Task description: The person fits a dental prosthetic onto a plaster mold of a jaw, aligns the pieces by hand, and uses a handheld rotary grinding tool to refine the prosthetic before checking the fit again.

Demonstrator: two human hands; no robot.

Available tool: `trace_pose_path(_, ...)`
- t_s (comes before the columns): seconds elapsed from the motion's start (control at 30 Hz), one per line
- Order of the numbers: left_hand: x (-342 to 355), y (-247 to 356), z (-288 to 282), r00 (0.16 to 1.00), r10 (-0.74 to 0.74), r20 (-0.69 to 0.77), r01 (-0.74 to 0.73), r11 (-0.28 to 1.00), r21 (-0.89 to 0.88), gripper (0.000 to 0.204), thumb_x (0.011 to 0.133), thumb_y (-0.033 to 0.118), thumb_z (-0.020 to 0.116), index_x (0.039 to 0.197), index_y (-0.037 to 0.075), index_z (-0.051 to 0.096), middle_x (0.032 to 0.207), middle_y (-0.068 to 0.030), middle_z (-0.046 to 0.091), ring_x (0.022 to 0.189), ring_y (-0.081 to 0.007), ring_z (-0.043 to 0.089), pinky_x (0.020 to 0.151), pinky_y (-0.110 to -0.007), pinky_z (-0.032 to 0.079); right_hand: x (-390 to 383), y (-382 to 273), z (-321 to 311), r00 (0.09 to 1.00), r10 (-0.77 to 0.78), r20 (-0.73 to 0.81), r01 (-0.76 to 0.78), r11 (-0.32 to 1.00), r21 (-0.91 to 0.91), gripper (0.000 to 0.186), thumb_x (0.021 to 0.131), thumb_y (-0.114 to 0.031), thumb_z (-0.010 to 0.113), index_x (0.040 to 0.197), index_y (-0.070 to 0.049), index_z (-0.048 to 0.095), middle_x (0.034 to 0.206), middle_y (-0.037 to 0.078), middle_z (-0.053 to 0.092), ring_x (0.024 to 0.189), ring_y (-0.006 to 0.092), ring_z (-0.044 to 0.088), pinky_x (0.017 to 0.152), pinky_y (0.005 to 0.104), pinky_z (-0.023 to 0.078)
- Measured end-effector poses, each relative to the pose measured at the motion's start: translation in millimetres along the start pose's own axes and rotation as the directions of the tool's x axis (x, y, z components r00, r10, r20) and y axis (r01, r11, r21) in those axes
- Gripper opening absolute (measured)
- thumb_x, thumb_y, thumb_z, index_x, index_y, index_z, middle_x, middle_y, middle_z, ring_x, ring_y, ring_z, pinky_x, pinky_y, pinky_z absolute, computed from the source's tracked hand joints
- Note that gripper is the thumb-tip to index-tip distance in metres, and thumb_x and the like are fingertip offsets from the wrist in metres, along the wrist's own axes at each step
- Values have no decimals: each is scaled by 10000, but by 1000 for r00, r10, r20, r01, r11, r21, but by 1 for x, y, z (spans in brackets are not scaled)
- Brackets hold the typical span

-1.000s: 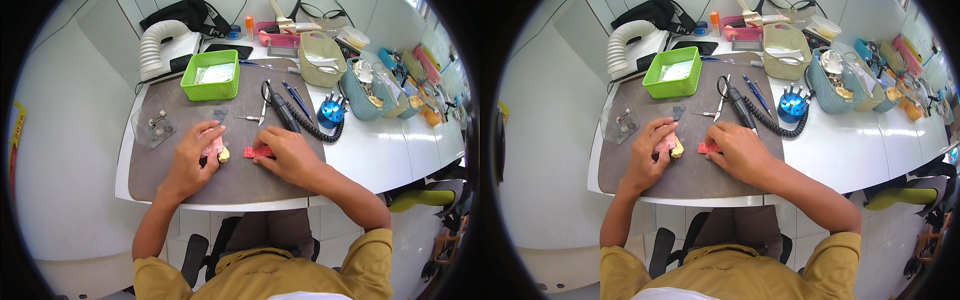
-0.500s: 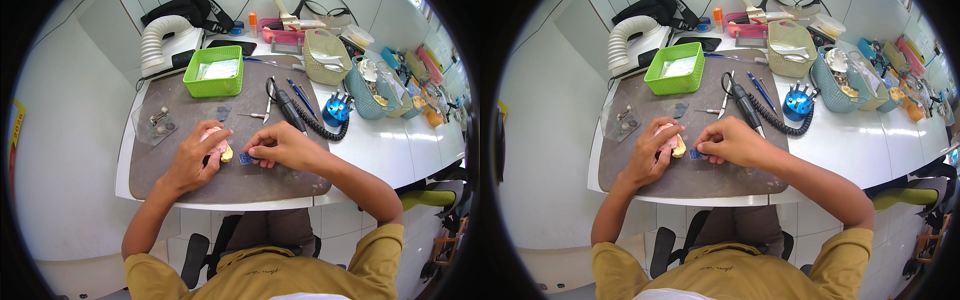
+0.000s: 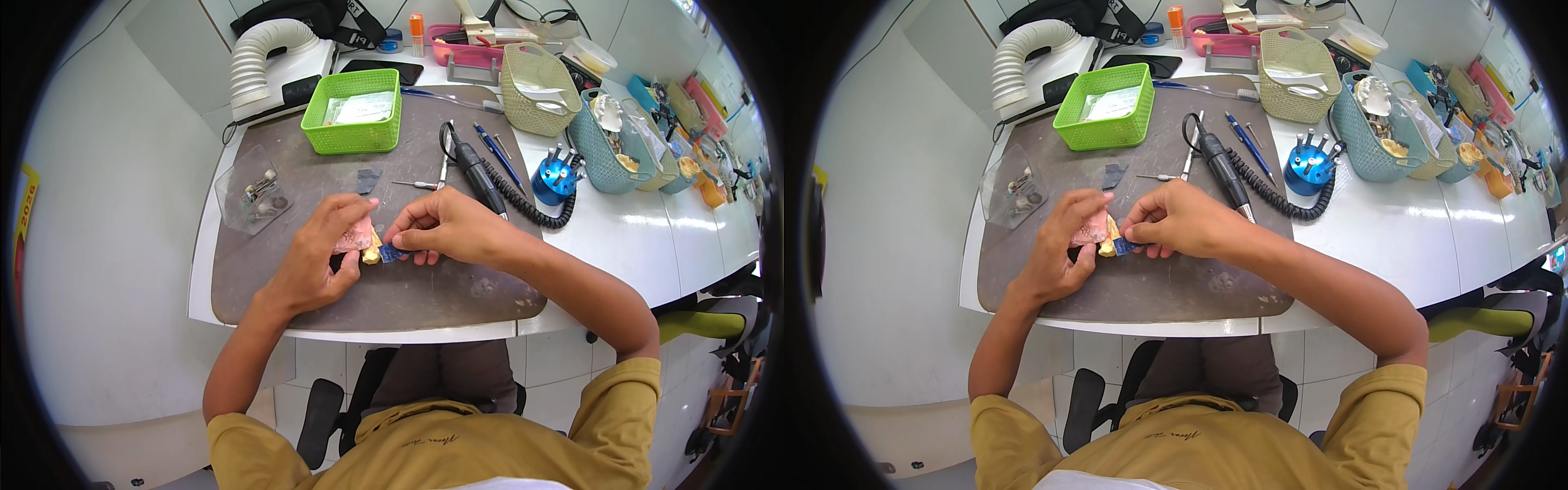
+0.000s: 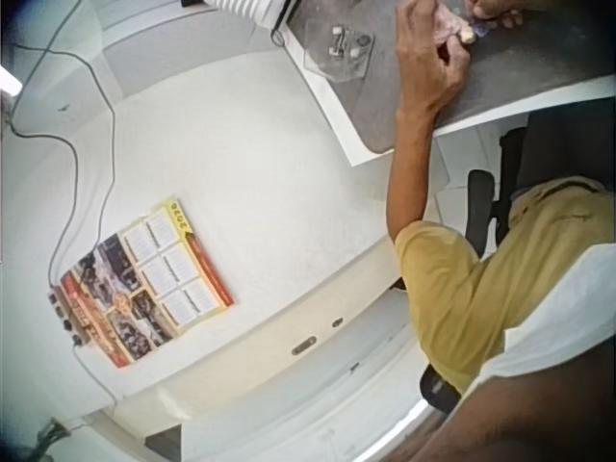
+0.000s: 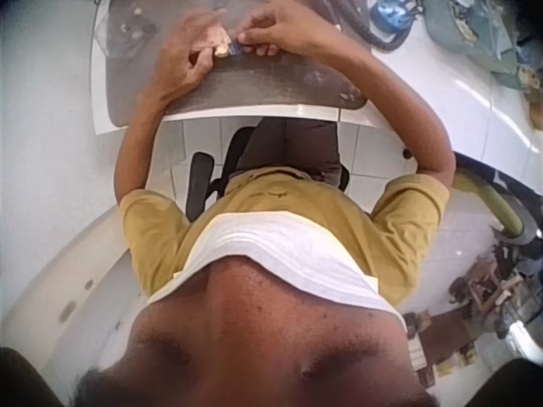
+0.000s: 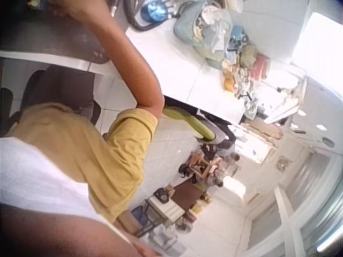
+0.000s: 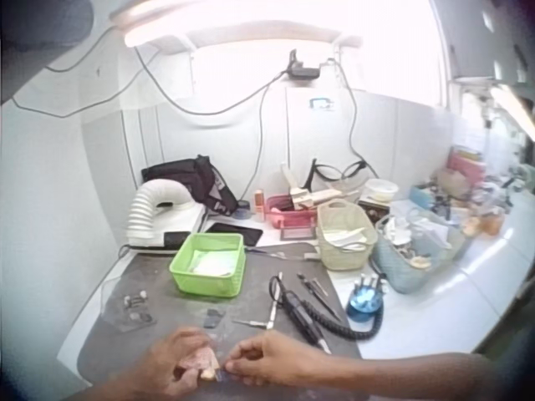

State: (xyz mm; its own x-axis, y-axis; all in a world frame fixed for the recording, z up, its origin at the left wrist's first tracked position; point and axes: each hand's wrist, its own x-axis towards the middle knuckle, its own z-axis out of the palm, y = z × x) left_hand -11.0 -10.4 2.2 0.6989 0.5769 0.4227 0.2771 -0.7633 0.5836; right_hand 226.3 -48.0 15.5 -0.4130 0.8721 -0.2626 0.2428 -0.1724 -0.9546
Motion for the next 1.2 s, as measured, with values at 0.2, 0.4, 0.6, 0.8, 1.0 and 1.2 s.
trace_pose_path(0.2, 2, -3, -1, 999, 25, 29, -25, 1000, 4, 488, 764, 80, 541, 1247, 28, 587, 1237, -194, 555, 1117, -359, 587, 973, -410, 468, 3, -3, 1, 1000, -1, -20, 1, 1000, 8, 184, 936, -145, 670, 1025, 11, 713, 831, 32, 693, 703, 62, 613, 639, 219, 505)
trace_pose_path(0.4, 2, -2, -2, 999, 8, 40, -8, 1000, -4, 477, 764, 91, 550, 1236, 27, 584, 1230, -191, 549, 1133, -352, 574, 985, -409, 456, 4, 2, 2, 996, -71, -52, 72, 997, 34, 164, 895, -133, 697, 972, 8, 731, 785, 68, 708, 698, 103, 661, 638, 242, 542)
trace_pose_path(0.6, 1, -2, -2, 999, 25, 35, -25, 1000, 10, 483, 765, 105, 567, 1242, 28, 577, 1233, -192, 540, 1138, -352, 564, 986, -403, 451, -12, 7, 8, 792, -601, -110, 370, 614, -697, 105, 840, -77, 653, 910, 1, 657, 847, 106, 670, 761, 249, 684, 682, 316, 547)
trace_pose_path(0.8, 0, -3, 0, 1000, 8, 30, -8, 1000, -28, 485, 768, 103, 576, 1247, 28, 575, 1228, -190, 542, 1128, -349, 566, 983, -397, 451, -20, 26, 9, 696, -701, 159, 398, 192, -897, 152, 804, -113, 616, 944, -54, 609, 899, 79, 582, 826, 245, 644, 720, 374, 531)
trace_pose_path(1.0, 1, -1, -1, 999, 9, 39, -8, 1000, -21, 487, 767, 105, 575, 1248, 28, 574, 1225, -190, 540, 1126, -348, 567, 982, -402, 453, -22, 32, 6, 669, -727, 157, 444, 222, -868, 160, 784, -86, 661, 941, -61, 676, 985, 59, 640, 869, 238, 650, 743, 361, 537)
trace_pose_path(1.2, 0, -1, -2, 999, 6, 37, -5, 1000, -17, 493, 760, 113, 574, 1246, 30, 573, 1226, -193, 538, 1136, -361, 559, 993, -411, 446, -23, 17, 0, 753, -642, 143, 457, 354, -816, 172, 816, -76, 667, 981, -44, 707, 1089, 93, 661, 958, 291, 654, 811, 401, 534)
